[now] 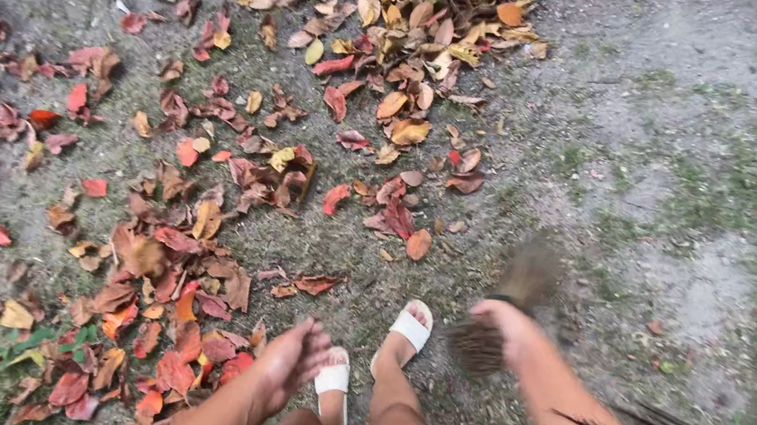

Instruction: The person sweeps fallen leaves into a pile on the ground using a short hand broom.

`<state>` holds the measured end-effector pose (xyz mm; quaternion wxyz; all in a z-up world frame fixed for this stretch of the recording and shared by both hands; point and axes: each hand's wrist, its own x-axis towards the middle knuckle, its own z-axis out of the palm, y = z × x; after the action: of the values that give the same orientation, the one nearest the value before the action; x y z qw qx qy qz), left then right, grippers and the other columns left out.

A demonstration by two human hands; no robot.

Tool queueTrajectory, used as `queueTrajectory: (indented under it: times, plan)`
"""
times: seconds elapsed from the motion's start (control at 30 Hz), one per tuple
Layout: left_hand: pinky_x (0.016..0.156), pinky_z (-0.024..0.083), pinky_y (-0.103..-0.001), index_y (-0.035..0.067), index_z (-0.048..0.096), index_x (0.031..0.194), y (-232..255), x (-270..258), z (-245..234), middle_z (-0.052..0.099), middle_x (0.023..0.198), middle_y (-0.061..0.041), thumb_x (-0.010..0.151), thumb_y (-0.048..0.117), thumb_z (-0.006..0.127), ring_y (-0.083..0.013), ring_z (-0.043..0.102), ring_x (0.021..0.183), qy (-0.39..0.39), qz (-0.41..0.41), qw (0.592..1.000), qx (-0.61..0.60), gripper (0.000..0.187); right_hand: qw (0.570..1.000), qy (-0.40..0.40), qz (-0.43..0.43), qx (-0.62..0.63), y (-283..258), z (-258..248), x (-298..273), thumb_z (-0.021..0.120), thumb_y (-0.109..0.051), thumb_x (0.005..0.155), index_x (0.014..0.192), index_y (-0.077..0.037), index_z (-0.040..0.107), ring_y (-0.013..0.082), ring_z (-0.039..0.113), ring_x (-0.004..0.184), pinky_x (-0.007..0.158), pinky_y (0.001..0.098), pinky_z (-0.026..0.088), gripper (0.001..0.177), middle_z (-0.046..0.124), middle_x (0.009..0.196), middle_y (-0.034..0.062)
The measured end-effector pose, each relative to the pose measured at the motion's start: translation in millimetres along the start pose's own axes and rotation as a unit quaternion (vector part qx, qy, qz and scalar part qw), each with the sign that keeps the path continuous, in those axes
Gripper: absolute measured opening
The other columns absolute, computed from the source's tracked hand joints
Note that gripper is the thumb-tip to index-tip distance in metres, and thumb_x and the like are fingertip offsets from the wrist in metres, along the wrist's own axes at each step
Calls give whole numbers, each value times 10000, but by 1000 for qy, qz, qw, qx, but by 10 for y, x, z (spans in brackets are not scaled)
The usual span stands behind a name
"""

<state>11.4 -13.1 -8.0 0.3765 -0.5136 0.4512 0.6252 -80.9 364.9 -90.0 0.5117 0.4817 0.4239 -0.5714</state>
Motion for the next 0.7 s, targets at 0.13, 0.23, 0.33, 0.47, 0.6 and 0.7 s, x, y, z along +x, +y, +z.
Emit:
queueTrajectory:
  times: [0.13, 0.23, 0.33, 0.47, 0.6, 0.7]
  plan:
    - [971, 445, -369, 163, 561, 1442, -155, 133, -318, 670, 1407, -54, 1026, 443, 465, -227, 616, 1200, 48, -30, 998, -30, 510, 967, -195, -61, -155, 183, 1464, 766, 764, -258, 788, 810, -94, 685, 236, 650, 712, 698, 380, 543, 183, 710, 791, 68]
    - [1061, 424, -391, 199, 457, 1517, -95, 217, -358, 590, 1504, -54, 1037, 505, 422, -236, 590, 1291, 87, -45, 994, -38, 570, 918, -291, 64, -260, -83, 2050, 520, 735, -316, 706, 986, 1, 688, 295, 685, 662, 643, 436, 600, 426, 727, 843, 159]
    - [1128, 354, -392, 190, 204, 1621, 135, 306, -182, 433, 1601, -112, 1061, 656, 289, -279, 510, 1359, 88, 16, 989, -117, 733, 886, -343, -33, -310, -262, 2089, -213, 728, -208, 756, 1443, -234, 473, 201, 733, 897, 810, 383, 606, 733, 698, 1164, 105]
    - [1085, 406, -382, 164, 408, 1571, 520, 393, 274, 514, 1562, -46, 1012, 619, 322, -218, 566, 1314, -13, 67, 991, -111, 726, 914, -310, -108, -240, -248, 1663, -1011, 734, -156, 782, 1590, -264, 349, 174, 723, 904, 788, 368, 607, 902, 671, 1219, 104]
    - [1003, 492, -380, 152, 502, 1498, 760, 485, 647, 616, 1451, -40, 1035, 508, 464, -210, 616, 1205, -22, 39, 999, -16, 585, 976, -100, -176, -79, -368, 566, -1316, 725, -164, 776, 1299, -133, 571, 222, 694, 731, 654, 402, 592, 546, 668, 949, 103]
    - [969, 475, -377, 159, 520, 1471, 903, 566, 704, 584, 1384, -36, 1044, 465, 490, -190, 595, 1149, -22, 15, 1000, -7, 526, 997, 17, -70, 15, -664, -488, -1218, 757, -391, 793, 836, -69, 680, 277, 616, 564, 540, 425, 521, 334, 649, 673, 92]
